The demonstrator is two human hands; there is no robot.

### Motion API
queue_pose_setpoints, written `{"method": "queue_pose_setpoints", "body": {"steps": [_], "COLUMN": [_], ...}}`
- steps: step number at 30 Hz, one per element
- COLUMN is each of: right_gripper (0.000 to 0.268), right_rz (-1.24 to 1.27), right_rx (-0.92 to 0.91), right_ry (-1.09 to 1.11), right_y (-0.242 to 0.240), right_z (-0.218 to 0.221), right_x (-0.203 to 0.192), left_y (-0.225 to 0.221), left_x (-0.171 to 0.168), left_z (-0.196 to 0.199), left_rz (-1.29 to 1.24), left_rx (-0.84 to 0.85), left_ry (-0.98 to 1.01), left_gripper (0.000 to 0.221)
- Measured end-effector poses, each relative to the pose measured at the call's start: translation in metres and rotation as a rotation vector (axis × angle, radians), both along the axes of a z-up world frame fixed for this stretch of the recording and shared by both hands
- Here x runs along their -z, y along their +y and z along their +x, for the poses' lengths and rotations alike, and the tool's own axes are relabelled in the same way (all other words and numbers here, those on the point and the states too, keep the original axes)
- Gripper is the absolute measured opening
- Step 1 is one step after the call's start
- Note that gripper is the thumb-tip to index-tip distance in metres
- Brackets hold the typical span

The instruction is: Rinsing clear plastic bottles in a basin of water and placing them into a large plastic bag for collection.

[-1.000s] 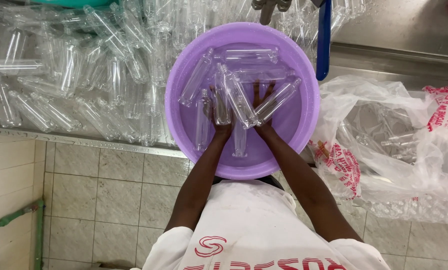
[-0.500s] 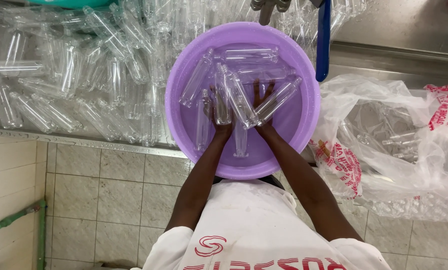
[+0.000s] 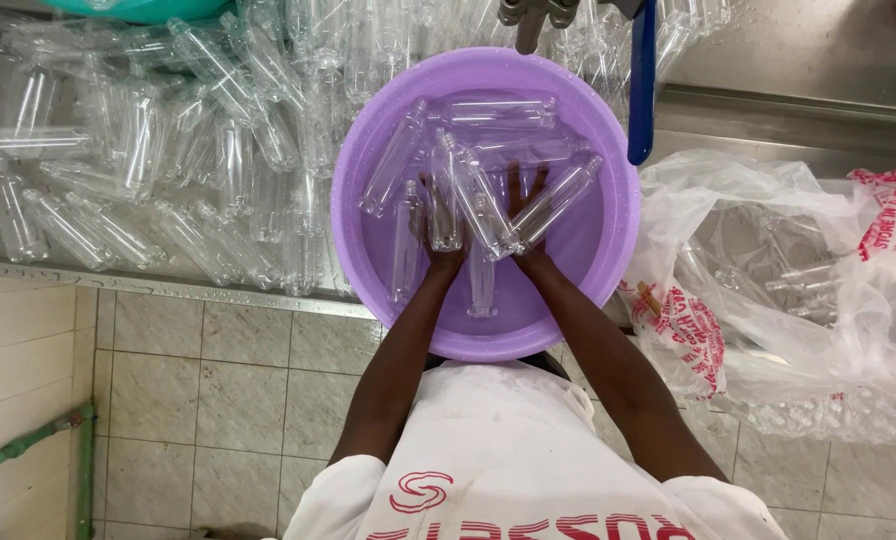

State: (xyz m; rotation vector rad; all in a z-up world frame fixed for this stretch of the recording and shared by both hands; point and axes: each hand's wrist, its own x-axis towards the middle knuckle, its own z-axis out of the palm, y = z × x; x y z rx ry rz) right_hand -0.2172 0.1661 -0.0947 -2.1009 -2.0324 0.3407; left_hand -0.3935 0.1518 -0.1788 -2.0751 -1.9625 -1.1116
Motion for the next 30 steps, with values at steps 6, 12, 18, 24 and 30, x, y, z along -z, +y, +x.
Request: {"method": "queue_pose_setpoints", "body": {"steps": [6, 12, 18, 24, 30], "right_gripper": [0.06, 0.045, 0.082, 0.104, 0.149], "right_rz": [0.572, -0.051, -0.842, -0.536, -0.078], "right_rx": [-0.361, 0.083, 0.188, -0.322, -0.979], "right_ry": [-0.322, 1.113, 0.447, 0.856, 1.268], "right_y": [0.011, -0.032, -0.01, 0.023, 0.018], "right_z": [0.041, 0.107, 0.093, 0.089, 0.087], "right_x": [0.135, 0.323, 0.124, 0.081, 0.035], "left_y": [0.003, -0.012, -0.012, 0.01, -0.024], "left_x": [0.029, 0.025, -0.091, -0.027, 0.004], "left_z": [0.003, -0.005, -0.015, -0.019, -0.04], "left_rz": [0.091, -0.86, -1.169, -1.234, -0.672], "left_rx": [0.075, 0.523, 0.066, 0.137, 1.029], "left_ry": [-0.222, -0.34, -1.574, -1.705, -1.534], "left_gripper": [0.089, 0.075, 0.117, 0.092, 0.185]}}
